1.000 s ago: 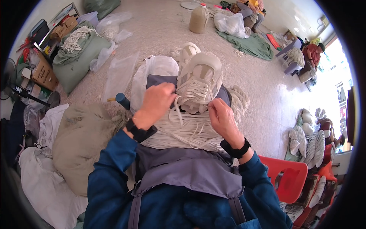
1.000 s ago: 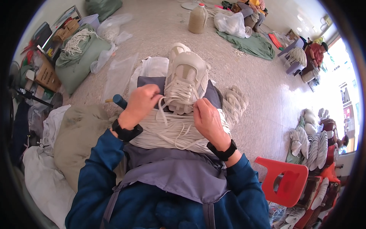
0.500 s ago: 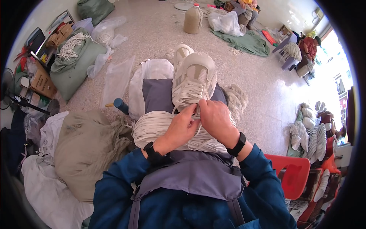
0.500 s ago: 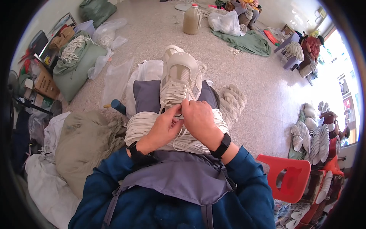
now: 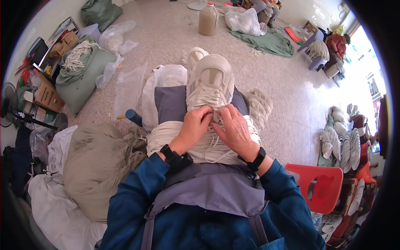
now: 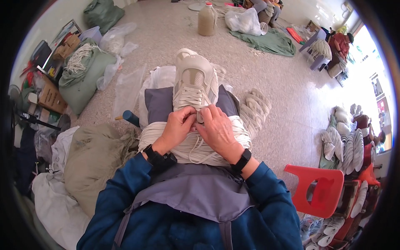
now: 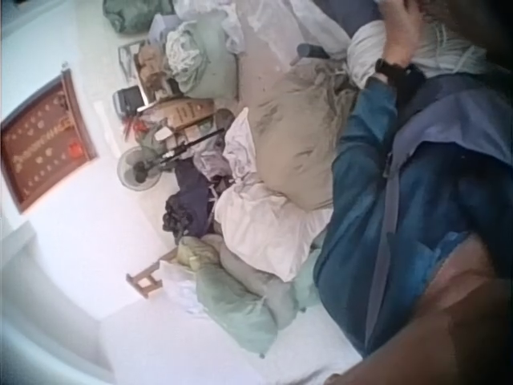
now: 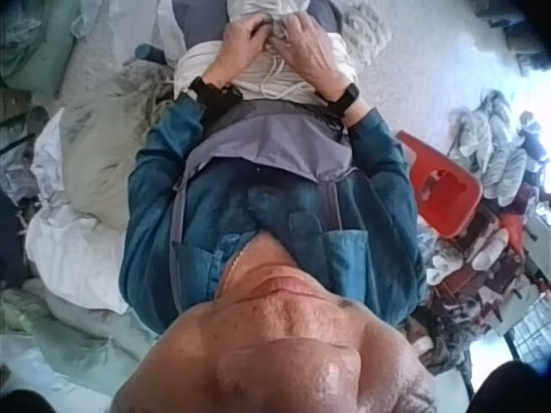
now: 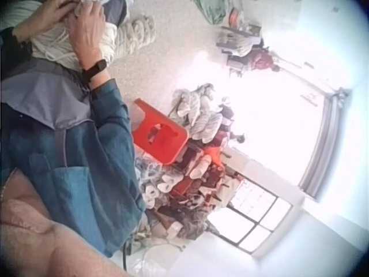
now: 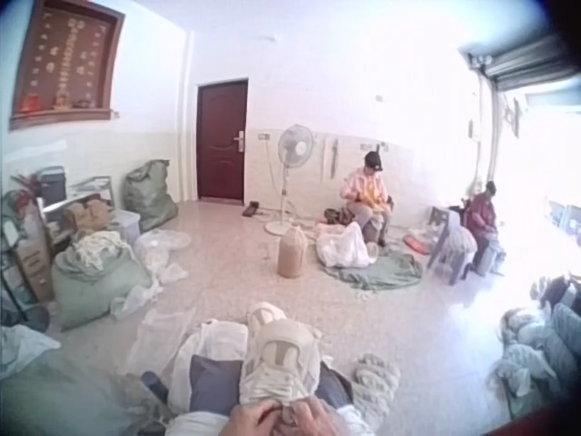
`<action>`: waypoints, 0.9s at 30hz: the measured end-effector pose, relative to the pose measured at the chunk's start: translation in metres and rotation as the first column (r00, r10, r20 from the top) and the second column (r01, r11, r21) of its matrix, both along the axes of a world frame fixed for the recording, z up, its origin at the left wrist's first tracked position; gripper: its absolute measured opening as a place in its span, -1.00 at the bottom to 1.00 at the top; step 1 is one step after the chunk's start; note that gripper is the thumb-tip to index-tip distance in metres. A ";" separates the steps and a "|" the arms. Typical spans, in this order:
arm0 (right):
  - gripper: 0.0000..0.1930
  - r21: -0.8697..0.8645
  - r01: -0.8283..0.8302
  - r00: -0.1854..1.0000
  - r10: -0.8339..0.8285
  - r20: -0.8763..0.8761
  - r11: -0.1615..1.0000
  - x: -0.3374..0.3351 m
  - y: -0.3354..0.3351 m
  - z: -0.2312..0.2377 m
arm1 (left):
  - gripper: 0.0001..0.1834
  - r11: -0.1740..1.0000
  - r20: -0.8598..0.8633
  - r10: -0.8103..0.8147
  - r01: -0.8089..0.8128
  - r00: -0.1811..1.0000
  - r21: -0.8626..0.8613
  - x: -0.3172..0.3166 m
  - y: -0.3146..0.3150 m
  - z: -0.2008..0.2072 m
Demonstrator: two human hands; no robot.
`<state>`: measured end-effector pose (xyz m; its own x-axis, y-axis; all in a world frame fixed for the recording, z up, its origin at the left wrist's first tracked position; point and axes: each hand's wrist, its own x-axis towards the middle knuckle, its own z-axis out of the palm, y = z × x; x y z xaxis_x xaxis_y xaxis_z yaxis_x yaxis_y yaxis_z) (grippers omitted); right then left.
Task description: Lacing a white sneaker using long white cords pulled from a bundle.
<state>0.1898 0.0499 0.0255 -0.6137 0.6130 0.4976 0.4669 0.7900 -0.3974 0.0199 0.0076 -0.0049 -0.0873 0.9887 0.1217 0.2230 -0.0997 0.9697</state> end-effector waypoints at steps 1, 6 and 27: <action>-0.68 0.010 0.013 1.000 -0.013 0.028 1.000 0.000 0.000 -0.002 | -0.84 1.000 -0.001 -0.004 0.004 1.000 -0.002 -0.002 -0.001 0.002; -0.65 0.016 0.086 0.996 -0.086 -0.017 0.996 0.000 0.004 -0.004 | -0.90 0.996 -0.650 0.076 -0.033 0.757 0.078 -0.054 -0.037 0.037; -0.67 -0.028 0.132 0.966 -0.135 -0.220 0.991 0.011 0.017 0.003 | -0.93 0.980 -0.340 0.044 -0.106 0.939 -0.168 -0.092 -0.077 0.032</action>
